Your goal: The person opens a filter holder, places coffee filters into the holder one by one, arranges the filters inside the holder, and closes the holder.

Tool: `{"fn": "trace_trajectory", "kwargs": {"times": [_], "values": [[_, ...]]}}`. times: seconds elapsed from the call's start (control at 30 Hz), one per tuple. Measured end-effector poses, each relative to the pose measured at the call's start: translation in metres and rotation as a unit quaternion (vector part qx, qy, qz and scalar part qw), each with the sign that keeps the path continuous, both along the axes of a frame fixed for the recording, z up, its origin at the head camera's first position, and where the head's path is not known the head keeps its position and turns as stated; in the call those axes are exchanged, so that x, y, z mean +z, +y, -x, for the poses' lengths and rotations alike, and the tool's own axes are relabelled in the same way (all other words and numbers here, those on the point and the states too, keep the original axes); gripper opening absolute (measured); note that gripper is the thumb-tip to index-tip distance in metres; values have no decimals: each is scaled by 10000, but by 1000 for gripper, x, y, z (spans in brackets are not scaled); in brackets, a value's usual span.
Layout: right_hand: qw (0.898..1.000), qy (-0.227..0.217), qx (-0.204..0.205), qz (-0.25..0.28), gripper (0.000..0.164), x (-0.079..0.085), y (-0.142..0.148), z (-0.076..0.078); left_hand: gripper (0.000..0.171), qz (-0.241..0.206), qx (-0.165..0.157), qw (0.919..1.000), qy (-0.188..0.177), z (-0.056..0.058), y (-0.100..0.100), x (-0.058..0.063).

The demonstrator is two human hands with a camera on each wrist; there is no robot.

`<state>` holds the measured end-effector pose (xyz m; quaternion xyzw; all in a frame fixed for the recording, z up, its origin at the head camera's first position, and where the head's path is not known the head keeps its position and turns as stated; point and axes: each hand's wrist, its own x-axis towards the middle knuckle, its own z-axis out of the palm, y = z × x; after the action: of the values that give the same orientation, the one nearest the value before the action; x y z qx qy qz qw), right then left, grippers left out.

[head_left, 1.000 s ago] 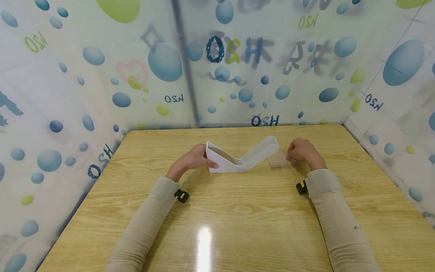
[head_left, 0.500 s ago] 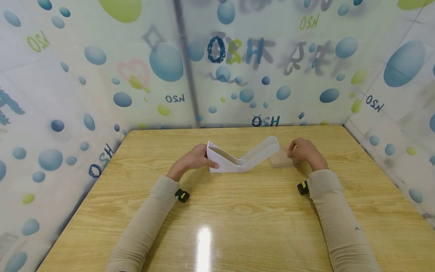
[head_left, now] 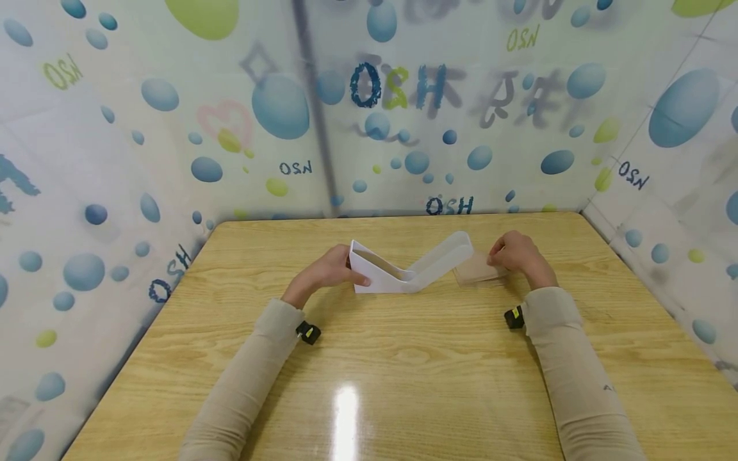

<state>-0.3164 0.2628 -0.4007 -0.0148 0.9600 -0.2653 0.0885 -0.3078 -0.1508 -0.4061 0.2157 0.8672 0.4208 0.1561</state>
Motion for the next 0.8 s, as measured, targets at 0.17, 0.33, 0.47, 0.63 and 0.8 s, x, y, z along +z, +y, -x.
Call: {"fn": "trace_trajectory", "kwargs": {"times": [0.17,0.33,0.47,0.63,0.8], "values": [[10000,50,-47,3,31,0,1,1,46,41,13,10000,30,0,0,0],[10000,95,-24,-9,31,0,1,1,46,40,8,10000,47,0,0,1],[9999,116,-8,19,30,3,1,1,46,44,14,10000,58,0,0,0],[9993,357,75,9,30,7,2,0,46,30,11,10000,28,-1,1,2],[9976,685,20,103,29,17,-1,-4,47,14,11,10000,2,-2,1,2]]}}
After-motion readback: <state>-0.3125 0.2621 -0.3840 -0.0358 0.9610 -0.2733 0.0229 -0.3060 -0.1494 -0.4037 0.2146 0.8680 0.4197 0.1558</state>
